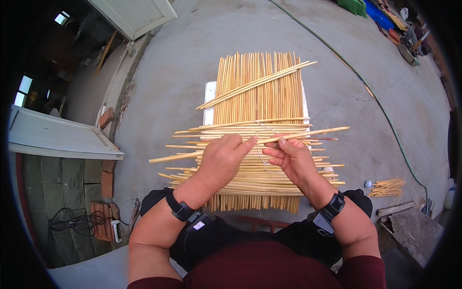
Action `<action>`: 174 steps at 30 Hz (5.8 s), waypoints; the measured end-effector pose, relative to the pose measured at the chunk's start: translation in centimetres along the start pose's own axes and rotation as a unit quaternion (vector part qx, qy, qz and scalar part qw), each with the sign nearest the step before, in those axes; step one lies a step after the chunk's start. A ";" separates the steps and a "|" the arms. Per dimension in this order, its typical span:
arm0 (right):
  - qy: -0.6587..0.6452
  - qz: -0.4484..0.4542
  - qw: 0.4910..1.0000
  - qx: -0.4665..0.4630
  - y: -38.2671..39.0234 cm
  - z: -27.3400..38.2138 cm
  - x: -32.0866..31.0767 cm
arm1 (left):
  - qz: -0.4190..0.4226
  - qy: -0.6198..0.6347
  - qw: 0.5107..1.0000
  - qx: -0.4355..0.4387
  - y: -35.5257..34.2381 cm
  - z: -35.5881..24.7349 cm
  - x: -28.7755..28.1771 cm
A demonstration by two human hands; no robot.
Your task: The person weaves together thin wooden sticks using a white string and a needle, aligning them horizontally and securing them one by one.
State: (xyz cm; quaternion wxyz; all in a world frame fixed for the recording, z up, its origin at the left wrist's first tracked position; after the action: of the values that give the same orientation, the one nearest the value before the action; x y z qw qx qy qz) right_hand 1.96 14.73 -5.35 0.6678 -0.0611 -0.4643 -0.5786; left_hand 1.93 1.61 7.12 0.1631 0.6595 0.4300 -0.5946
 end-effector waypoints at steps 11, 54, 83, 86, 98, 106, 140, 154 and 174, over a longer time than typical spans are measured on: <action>-0.063 -0.134 0.989 0.003 -1.1 -0.4 -6.5 | -0.012 0.016 0.998 0.066 -0.7 -0.9 5.9; 0.570 -0.146 0.804 -0.081 -18.1 -2.1 -8.3 | -0.073 -0.010 0.970 -0.231 -3.1 14.5 20.7; 0.178 -0.153 0.971 0.056 -16.6 -5.0 -10.2 | -0.110 -0.036 0.988 -0.107 -2.4 11.9 19.5; 0.168 -0.129 0.976 0.057 -17.3 -6.0 -9.5 | -0.071 -0.011 0.988 -0.137 -0.9 13.8 20.8; 0.391 -0.098 0.910 0.095 -14.4 -4.0 -7.1 | -0.013 -0.051 0.992 -0.113 -3.3 14.4 16.6; 0.190 -0.010 0.979 -0.068 -5.8 4.7 -2.7 | -0.083 -0.128 0.988 0.018 -4.8 8.1 2.4; -0.117 -0.072 0.990 -0.005 -2.3 2.5 -2.5 | -0.187 0.774 0.457 -0.398 1.1 9.6 9.9; 0.100 -0.033 0.993 0.051 -2.9 2.6 -0.3 | -0.279 0.323 0.879 -0.213 -1.9 14.5 -4.9; -0.022 -0.190 0.978 -0.082 -2.3 3.5 -8.0 | -0.120 0.136 0.983 -0.041 -3.3 8.3 10.1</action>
State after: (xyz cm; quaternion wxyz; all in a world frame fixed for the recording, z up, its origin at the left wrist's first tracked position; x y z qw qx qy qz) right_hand -1.06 21.89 -10.00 0.5282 -0.0392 -0.4333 -0.7292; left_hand -6.70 1.20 -3.21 0.0576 0.6703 0.5483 -0.4967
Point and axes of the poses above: each hand's wrist, its own y-axis away from the middle knuckle, its own x-axis out of the palm, z = x × y, the point moved 9 cm from there along -y, towards the middle knuckle, and after that the axes turned 1 degree about x, right-handed, at the moved point
